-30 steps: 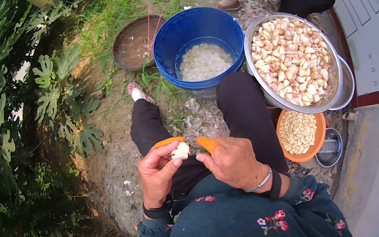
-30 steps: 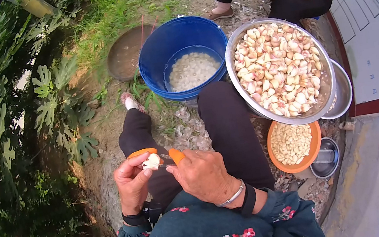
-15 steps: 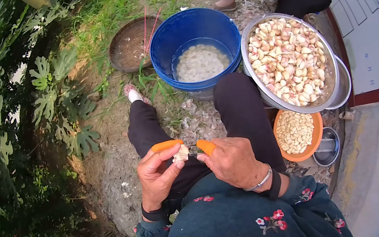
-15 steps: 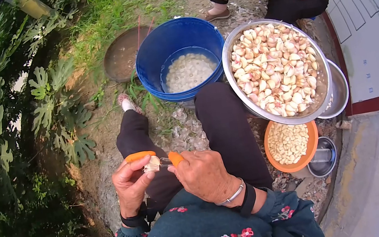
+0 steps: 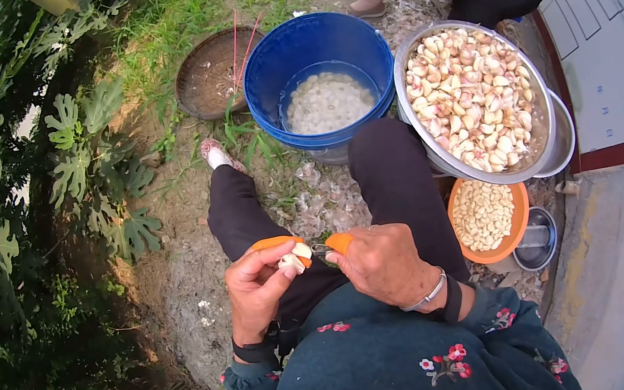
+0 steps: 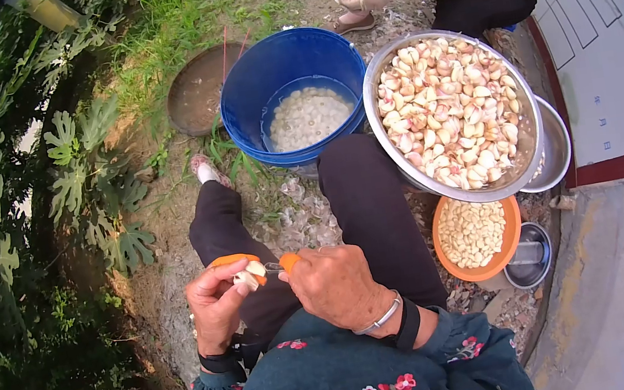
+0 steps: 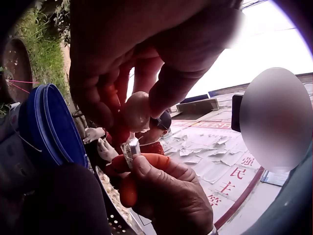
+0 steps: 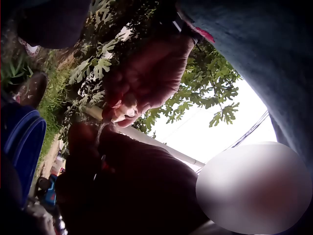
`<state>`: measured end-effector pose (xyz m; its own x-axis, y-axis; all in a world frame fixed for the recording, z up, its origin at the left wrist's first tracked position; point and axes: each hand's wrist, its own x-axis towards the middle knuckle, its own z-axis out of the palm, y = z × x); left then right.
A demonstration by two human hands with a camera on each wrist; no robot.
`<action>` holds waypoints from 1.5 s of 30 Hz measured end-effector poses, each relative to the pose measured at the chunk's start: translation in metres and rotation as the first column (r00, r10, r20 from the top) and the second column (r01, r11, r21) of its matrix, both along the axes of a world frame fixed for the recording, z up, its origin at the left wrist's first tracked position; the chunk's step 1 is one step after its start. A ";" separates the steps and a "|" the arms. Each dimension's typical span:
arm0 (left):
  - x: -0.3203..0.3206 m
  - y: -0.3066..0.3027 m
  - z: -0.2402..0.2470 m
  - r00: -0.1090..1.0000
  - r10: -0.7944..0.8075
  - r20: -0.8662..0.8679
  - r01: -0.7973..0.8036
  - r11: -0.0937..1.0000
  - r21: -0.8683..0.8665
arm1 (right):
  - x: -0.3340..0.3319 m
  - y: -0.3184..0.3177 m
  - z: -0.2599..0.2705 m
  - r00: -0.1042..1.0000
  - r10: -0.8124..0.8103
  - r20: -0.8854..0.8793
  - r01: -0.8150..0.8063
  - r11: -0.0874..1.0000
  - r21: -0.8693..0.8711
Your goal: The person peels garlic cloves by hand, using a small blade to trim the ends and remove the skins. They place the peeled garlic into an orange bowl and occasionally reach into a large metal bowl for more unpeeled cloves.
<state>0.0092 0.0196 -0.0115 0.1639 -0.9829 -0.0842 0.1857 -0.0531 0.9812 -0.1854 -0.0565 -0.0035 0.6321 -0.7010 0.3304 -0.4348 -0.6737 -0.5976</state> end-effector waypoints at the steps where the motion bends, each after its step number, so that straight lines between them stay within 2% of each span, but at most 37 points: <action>1: 0.000 0.001 -0.003 0.999 0.011 -0.041 -0.011 1.000 0.011 | 0.001 0.001 -0.001 1.000 0.010 -0.005 -0.010 1.000 0.005; 4: -0.001 -0.003 -0.008 0.966 0.044 -0.256 -0.033 0.998 0.048 | 0.003 -0.001 0.001 1.000 0.018 -0.001 -0.018 1.000 -0.001; 7: -0.007 -0.006 -0.005 0.938 0.092 -0.335 -0.057 0.992 0.112 | 0.004 -0.001 0.001 0.999 0.023 -0.022 -0.023 1.000 0.015; 16: -0.008 -0.008 -0.013 0.952 0.126 -0.280 -0.091 0.987 0.136 | 0.009 0.001 -0.002 1.000 0.029 -0.010 -0.029 0.999 0.016; 19: -0.004 -0.009 -0.012 0.942 0.106 -0.317 -0.062 0.987 0.146 | 0.010 0.001 0.000 1.000 -0.006 -0.023 0.006 1.000 0.002; 22: -0.005 -0.006 -0.008 0.955 0.094 -0.280 -0.036 0.979 0.203 | 0.009 -0.004 -0.004 1.000 -0.014 -0.005 0.014 1.000 0.000; 28: 0.001 -0.002 -0.004 0.930 0.041 -0.366 0.020 0.987 0.161 | 0.011 -0.024 -0.021 0.983 -0.180 0.034 0.179 0.984 0.015; 29: 0.003 -0.003 -0.006 0.927 0.068 -0.369 -0.019 0.991 0.135 | 0.012 -0.025 -0.020 0.988 -0.155 0.026 0.150 0.980 0.134; 31: 0.007 -0.002 -0.014 0.916 0.127 -0.380 -0.101 0.991 0.088 | 0.012 -0.025 -0.016 0.995 -0.096 0.014 0.084 0.926 0.368; 32: 0.008 -0.002 -0.014 0.915 0.162 -0.370 -0.139 0.986 0.088 | 0.010 -0.023 -0.018 1.000 0.012 -0.022 0.002 0.831 0.556; 34: 0.007 -0.006 -0.012 0.907 0.232 -0.352 -0.215 0.973 0.086 | 0.016 -0.011 -0.023 0.966 -0.031 0.256 -0.171 0.669 0.724; 35: 0.005 -0.007 -0.013 0.907 0.242 -0.346 -0.226 0.970 0.084 | 0.019 -0.008 -0.026 0.921 -0.081 0.381 -0.269 0.576 0.772; 36: 0.002 -0.008 -0.013 0.907 0.249 -0.339 -0.235 0.969 0.083 | 0.019 -0.008 -0.028 0.901 -0.101 0.423 -0.319 0.507 0.801; 40: -0.007 -0.015 -0.015 0.916 0.259 -0.308 -0.251 0.966 0.064 | 0.023 -0.016 -0.020 0.830 -0.258 0.495 -0.447 0.222 0.866; 43: -0.012 -0.019 -0.021 0.924 0.243 -0.295 -0.252 0.968 0.007 | 0.031 -0.014 -0.025 0.790 -0.302 0.533 -0.483 0.228 0.845; 45: -0.015 -0.021 -0.019 0.936 0.239 -0.259 -0.244 0.970 0.013 | 0.033 -0.012 -0.031 0.785 -0.313 0.534 -0.466 0.269 0.843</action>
